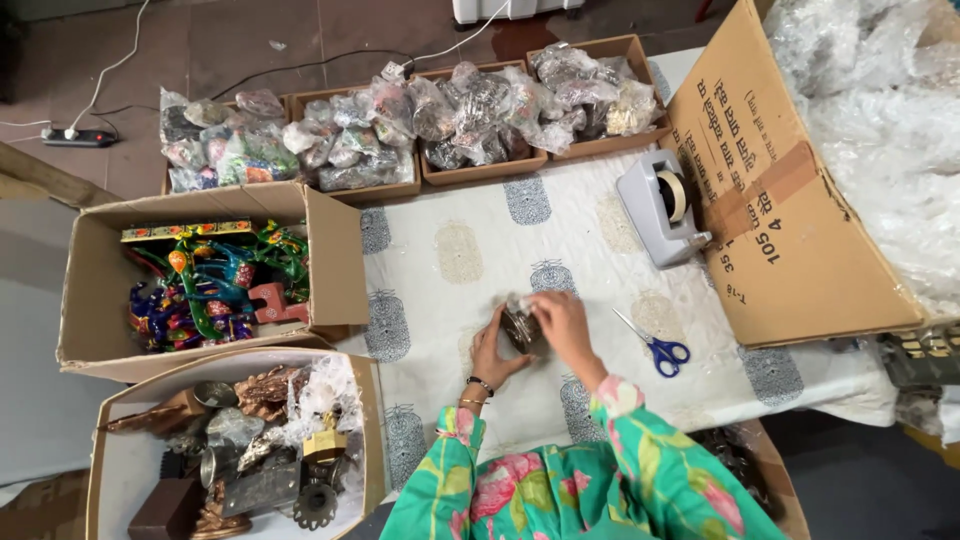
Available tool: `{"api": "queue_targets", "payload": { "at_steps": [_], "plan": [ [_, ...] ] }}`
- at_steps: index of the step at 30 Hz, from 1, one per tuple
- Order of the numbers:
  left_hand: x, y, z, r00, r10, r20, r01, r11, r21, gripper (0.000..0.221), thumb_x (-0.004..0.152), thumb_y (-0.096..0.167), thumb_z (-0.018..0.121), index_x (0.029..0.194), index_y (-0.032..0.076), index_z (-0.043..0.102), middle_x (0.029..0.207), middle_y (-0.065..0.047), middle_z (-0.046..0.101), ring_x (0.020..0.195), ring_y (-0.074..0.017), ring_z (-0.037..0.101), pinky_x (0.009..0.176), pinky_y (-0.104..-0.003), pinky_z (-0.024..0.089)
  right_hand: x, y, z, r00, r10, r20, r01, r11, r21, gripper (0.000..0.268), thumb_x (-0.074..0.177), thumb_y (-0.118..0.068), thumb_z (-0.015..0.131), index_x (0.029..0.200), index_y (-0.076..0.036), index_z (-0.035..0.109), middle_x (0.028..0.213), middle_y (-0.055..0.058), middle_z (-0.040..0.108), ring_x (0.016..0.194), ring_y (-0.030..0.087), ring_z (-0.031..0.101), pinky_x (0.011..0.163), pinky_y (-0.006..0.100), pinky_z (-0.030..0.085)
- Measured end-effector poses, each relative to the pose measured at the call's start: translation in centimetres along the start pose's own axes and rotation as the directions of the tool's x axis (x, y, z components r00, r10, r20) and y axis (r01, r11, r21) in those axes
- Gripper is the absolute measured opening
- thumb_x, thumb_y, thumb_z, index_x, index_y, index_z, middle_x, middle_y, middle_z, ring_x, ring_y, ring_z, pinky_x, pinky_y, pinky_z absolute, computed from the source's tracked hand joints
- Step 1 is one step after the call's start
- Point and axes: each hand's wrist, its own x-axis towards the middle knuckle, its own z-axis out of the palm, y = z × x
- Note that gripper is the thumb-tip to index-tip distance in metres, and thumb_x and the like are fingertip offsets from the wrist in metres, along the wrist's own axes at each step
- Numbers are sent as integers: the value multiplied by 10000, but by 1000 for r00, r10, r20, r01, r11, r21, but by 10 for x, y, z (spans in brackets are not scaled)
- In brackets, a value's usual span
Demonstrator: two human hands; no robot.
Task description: The person unwraps bubble wrap from decorative figurines, wipes a figurine with a cloth, and places bubble-wrapped items into a cardboard box, pressing bubble wrap around them. They handle items one at a time from trays on the table.
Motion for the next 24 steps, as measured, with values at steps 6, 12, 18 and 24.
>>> {"api": "queue_targets", "payload": {
  "at_steps": [6, 12, 18, 24],
  "plan": [
    [-6, 18, -10, 999, -24, 32, 26, 998, -54, 1271, 556, 399, 979, 1611, 268, 282, 1448, -116, 558, 1314, -349, 453, 1141, -476, 338, 23, -14, -20, 997, -77, 1, 75, 974, -215, 197, 879, -80, 720, 1057, -144, 775, 992, 10, 747, 943, 226, 644, 807, 397, 472],
    [-5, -29, 22, 1000, -16, 1, 16, 999, 28, 1150, 582, 416, 963, 1548, 230, 366, 1409, -113, 592, 1335, -348, 457, 1136, -479, 357, -26, -48, -15, 989, -149, -12, 148, 985, -86, 228, 869, -70, 706, 1086, -119, 761, 947, 59, 684, 939, 270, 622, 832, 409, 494],
    [-8, 18, -6, 1000, 5, 20, -5, 1000, 29, 1207, 516, 410, 985, 1538, 200, 378, 1357, -89, 610, 1282, -339, 472, 1117, -481, 356, -62, -46, -35, 986, -164, -20, 164, 986, -8, 279, 858, -26, 697, 1123, -95, 751, 997, 62, 665, 914, 275, 632, 776, 389, 526],
    [-7, 27, -14, 1000, -24, 19, 25, 999, -39, 1270, 509, 357, 974, 1603, 267, 336, 1319, -82, 634, 1279, -318, 496, 1128, -464, 359, -75, -27, -31, 976, -217, -31, 215, 974, -66, 273, 804, -21, 729, 1067, -96, 743, 1001, 57, 658, 911, 270, 649, 746, 388, 549]
  ]
}}
